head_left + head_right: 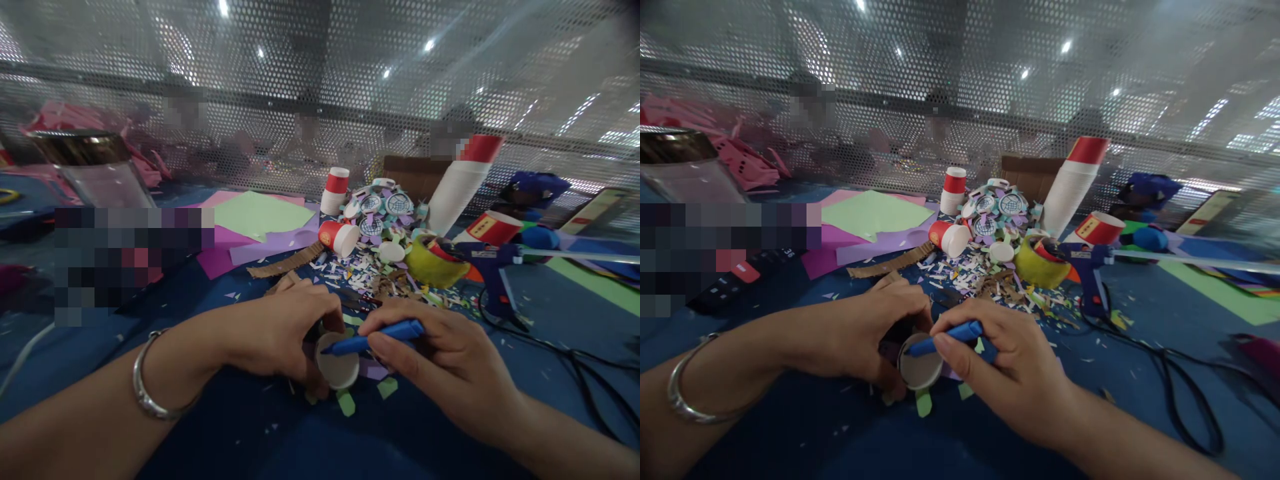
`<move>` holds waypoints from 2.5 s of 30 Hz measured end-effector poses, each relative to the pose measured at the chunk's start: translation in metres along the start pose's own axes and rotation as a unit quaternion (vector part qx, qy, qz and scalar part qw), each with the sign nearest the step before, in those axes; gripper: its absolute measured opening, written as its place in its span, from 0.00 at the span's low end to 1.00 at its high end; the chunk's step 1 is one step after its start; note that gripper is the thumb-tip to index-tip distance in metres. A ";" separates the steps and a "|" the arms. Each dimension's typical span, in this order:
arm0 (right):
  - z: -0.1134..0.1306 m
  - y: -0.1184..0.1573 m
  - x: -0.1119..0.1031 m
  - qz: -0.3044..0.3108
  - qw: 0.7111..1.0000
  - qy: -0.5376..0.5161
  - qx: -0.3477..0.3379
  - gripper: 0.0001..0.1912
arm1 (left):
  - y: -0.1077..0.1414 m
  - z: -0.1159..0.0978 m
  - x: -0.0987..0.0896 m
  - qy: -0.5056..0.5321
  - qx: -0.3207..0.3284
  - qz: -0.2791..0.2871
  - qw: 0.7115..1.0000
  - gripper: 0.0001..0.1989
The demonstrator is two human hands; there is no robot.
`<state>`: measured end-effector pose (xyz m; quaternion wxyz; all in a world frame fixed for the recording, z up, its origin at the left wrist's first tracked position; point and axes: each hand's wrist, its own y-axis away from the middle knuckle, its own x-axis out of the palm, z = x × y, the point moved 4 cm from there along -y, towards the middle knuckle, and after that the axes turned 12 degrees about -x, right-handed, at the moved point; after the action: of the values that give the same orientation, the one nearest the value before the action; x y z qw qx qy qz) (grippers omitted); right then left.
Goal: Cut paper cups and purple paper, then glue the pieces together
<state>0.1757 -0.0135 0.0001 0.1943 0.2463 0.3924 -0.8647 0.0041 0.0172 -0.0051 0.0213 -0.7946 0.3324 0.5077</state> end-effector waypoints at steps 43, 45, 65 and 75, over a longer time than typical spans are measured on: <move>0.025 -0.018 0.003 0.116 0.973 0.139 -0.145 0.06 | 0.001 -0.002 0.002 -0.046 0.028 -0.007 0.999 0.28; 0.024 -0.020 0.002 0.118 0.978 0.126 -0.120 0.07 | 0.001 -0.001 0.002 -0.045 0.028 -0.010 0.999 0.28; -0.012 -0.016 0.017 0.044 0.991 -0.059 0.111 0.09 | 0.000 0.001 0.003 -0.033 0.023 -0.017 0.999 0.21; -0.018 -0.010 0.018 -0.018 0.994 -0.068 0.086 0.09 | -0.001 0.000 0.003 -0.052 0.003 -0.017 0.999 0.24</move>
<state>0.1603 0.0041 -0.0147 0.1828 0.1952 0.3072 -0.9133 0.0054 0.0170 -0.0081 0.0497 -0.7725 0.3191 0.5468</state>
